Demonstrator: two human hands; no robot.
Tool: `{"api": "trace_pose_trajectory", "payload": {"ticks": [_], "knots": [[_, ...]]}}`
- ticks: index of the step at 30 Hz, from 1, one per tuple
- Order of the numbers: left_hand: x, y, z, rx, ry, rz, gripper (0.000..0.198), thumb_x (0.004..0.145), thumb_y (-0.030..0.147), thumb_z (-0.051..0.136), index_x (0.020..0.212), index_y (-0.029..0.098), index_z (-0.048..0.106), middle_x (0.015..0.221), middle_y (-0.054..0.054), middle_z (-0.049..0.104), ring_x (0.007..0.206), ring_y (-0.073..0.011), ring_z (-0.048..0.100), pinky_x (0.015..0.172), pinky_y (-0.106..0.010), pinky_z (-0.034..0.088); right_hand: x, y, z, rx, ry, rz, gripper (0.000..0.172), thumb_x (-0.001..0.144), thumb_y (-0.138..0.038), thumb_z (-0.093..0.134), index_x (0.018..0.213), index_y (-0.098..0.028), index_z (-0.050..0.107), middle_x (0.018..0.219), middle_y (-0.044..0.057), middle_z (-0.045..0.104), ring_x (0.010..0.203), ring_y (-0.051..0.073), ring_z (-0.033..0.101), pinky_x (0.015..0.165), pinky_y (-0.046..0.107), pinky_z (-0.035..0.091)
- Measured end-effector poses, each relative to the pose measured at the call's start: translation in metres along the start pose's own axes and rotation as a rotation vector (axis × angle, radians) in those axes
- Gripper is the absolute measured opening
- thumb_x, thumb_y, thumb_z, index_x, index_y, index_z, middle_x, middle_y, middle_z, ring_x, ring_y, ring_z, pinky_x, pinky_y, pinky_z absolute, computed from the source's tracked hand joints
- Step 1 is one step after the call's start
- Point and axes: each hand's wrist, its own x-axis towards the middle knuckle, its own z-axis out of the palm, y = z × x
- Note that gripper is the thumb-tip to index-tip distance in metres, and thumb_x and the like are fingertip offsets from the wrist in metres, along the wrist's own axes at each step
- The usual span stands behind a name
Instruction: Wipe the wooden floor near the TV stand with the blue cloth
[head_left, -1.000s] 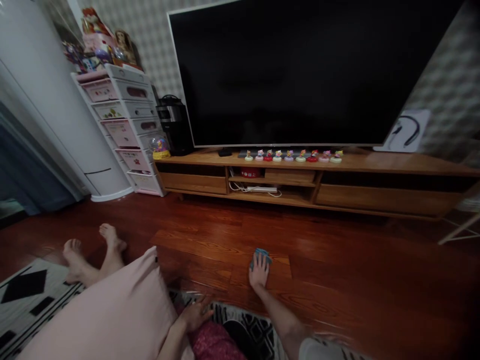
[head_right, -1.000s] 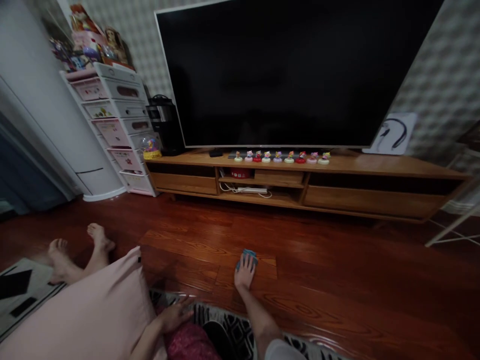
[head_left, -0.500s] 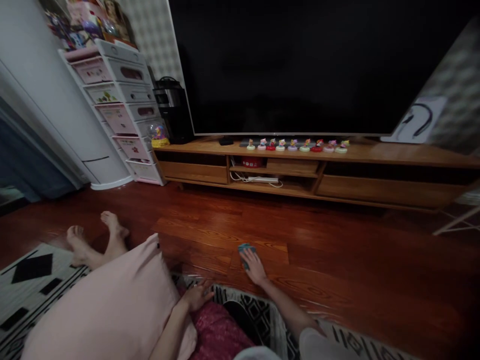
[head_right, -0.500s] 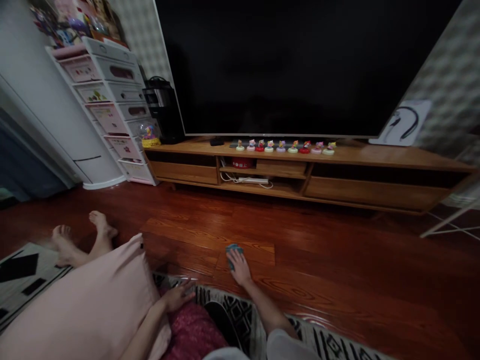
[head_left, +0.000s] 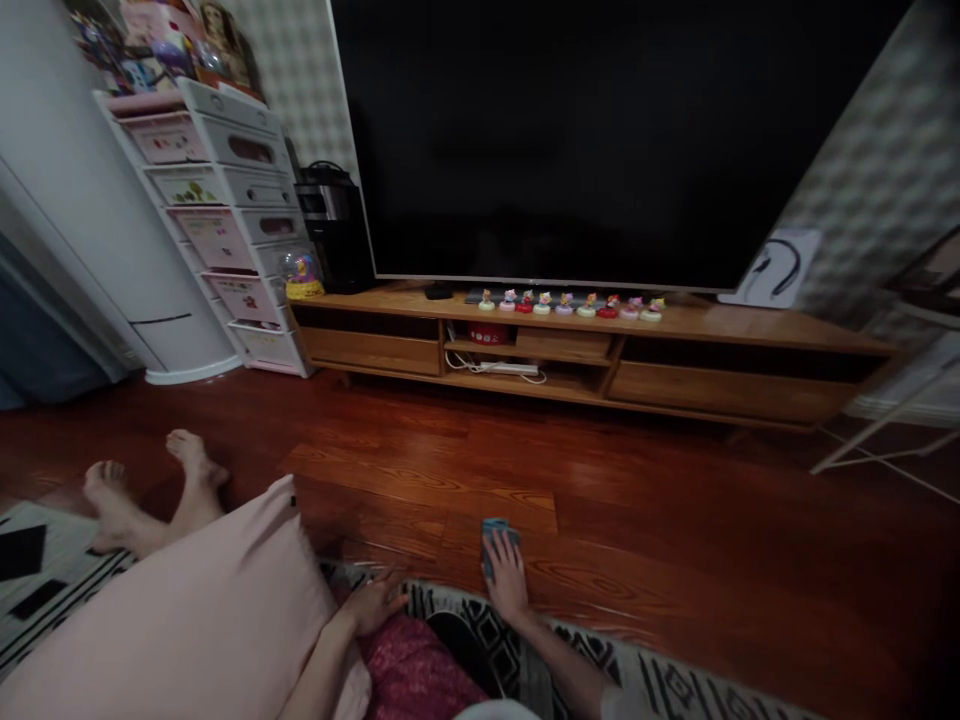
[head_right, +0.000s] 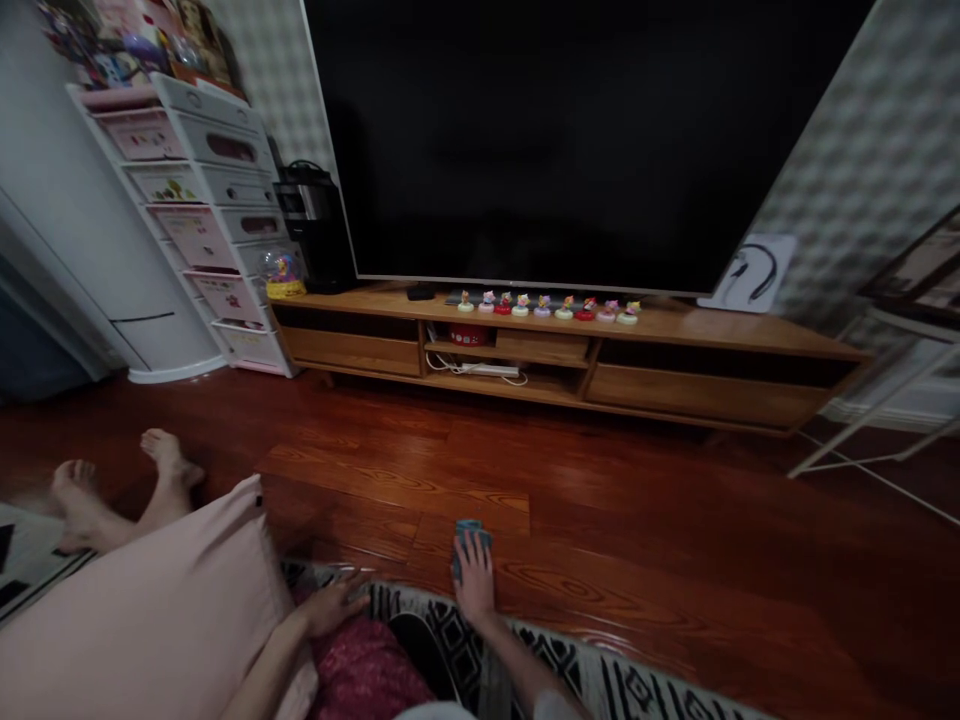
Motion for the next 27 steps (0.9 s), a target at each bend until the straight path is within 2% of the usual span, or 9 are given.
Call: {"api": "trace_pose_trajectory", "payload": {"ticks": [4, 7, 10, 13, 15, 18, 20, 24, 27], "knots": [[-0.003, 0.005, -0.003, 0.001, -0.069, -0.047, 0.067, 0.089, 0.063, 0.046, 0.145, 0.026, 0.044, 0.155, -0.007, 0.037, 0.138, -0.0289, 0.040, 0.114, -0.038, 0.032, -0.013, -0.034, -0.001, 0.105, -0.138, -0.232, 0.067, 0.087, -0.026, 0.047, 0.151, -0.033, 0.030, 0.161, -0.002, 0.022, 0.148, 0.022, 0.014, 0.119, 0.045, 0.013], [-0.006, 0.009, -0.007, 0.000, -0.080, -0.052, 0.066, 0.090, 0.060, 0.045, 0.146, 0.024, 0.043, 0.157, -0.008, 0.034, 0.140, -0.0295, 0.037, 0.115, -0.039, 0.030, 0.010, -0.029, -0.017, 0.098, -0.137, -0.286, 0.064, 0.088, -0.024, 0.047, 0.150, -0.032, 0.033, 0.161, -0.002, 0.023, 0.148, 0.021, 0.015, 0.119, 0.043, 0.014], [-0.009, 0.012, -0.009, -0.005, -0.077, -0.050, 0.064, 0.091, 0.058, 0.044, 0.146, 0.026, 0.042, 0.155, -0.006, 0.037, 0.139, -0.0279, 0.038, 0.114, -0.036, 0.031, 0.042, 0.001, -0.037, 0.023, -0.093, -0.152, 0.059, 0.091, -0.024, 0.041, 0.149, -0.028, 0.036, 0.159, 0.000, 0.028, 0.147, 0.020, 0.018, 0.118, 0.041, 0.016], [-0.009, 0.012, -0.009, 0.002, -0.071, -0.055, 0.063, 0.092, 0.055, 0.043, 0.146, 0.023, 0.043, 0.155, -0.007, 0.038, 0.138, -0.0280, 0.040, 0.114, -0.036, 0.031, 0.062, 0.046, -0.051, -0.066, 0.009, 0.133, 0.058, 0.092, -0.024, 0.036, 0.150, -0.023, 0.036, 0.158, 0.005, 0.029, 0.147, 0.022, 0.020, 0.117, 0.043, 0.017], [-0.007, 0.011, -0.008, 0.014, -0.074, -0.057, 0.063, 0.092, 0.054, 0.042, 0.146, 0.021, 0.043, 0.155, -0.009, 0.037, 0.139, -0.0284, 0.039, 0.115, -0.037, 0.030, 0.063, 0.072, -0.053, -0.111, 0.085, 0.285, 0.060, 0.090, -0.023, 0.036, 0.150, -0.020, 0.035, 0.159, 0.008, 0.026, 0.148, 0.023, 0.017, 0.118, 0.044, 0.016], [-0.004, 0.007, -0.005, 0.037, -0.086, -0.065, 0.062, 0.092, 0.052, 0.042, 0.147, 0.024, 0.041, 0.156, -0.006, 0.036, 0.140, -0.0273, 0.037, 0.115, -0.038, 0.030, 0.046, 0.091, -0.045, -0.138, 0.139, 0.333, 0.061, 0.089, -0.023, 0.037, 0.149, -0.015, 0.037, 0.160, 0.011, 0.022, 0.149, 0.024, 0.012, 0.118, 0.045, 0.014], [-0.002, 0.005, -0.002, 0.052, -0.087, -0.061, 0.061, 0.092, 0.053, 0.042, 0.147, 0.028, 0.040, 0.156, -0.003, 0.035, 0.141, -0.0268, 0.036, 0.115, -0.039, 0.030, 0.026, 0.086, -0.033, -0.127, 0.134, 0.284, 0.060, 0.089, -0.026, 0.037, 0.148, -0.011, 0.038, 0.160, 0.013, 0.023, 0.149, 0.024, 0.011, 0.119, 0.045, 0.012], [0.000, 0.006, 0.001, 0.077, -0.113, -0.064, 0.060, 0.092, 0.052, 0.042, 0.147, 0.030, 0.039, 0.157, -0.003, 0.032, 0.140, -0.0270, 0.037, 0.114, -0.040, 0.031, -0.015, 0.049, -0.003, -0.044, 0.090, 0.103, 0.061, 0.090, -0.029, 0.038, 0.149, -0.015, 0.036, 0.160, 0.009, 0.023, 0.149, 0.023, 0.010, 0.120, 0.045, 0.010], [0.002, 0.010, 0.002, 0.087, -0.151, -0.061, 0.058, 0.093, 0.046, 0.043, 0.148, 0.030, 0.037, 0.158, -0.002, 0.030, 0.140, -0.0257, 0.038, 0.114, -0.039, 0.030, -0.023, 0.024, 0.003, 0.023, 0.062, -0.009, 0.063, 0.089, -0.029, 0.041, 0.151, -0.020, 0.033, 0.161, 0.005, 0.020, 0.149, 0.022, 0.010, 0.120, 0.046, 0.009]]}}
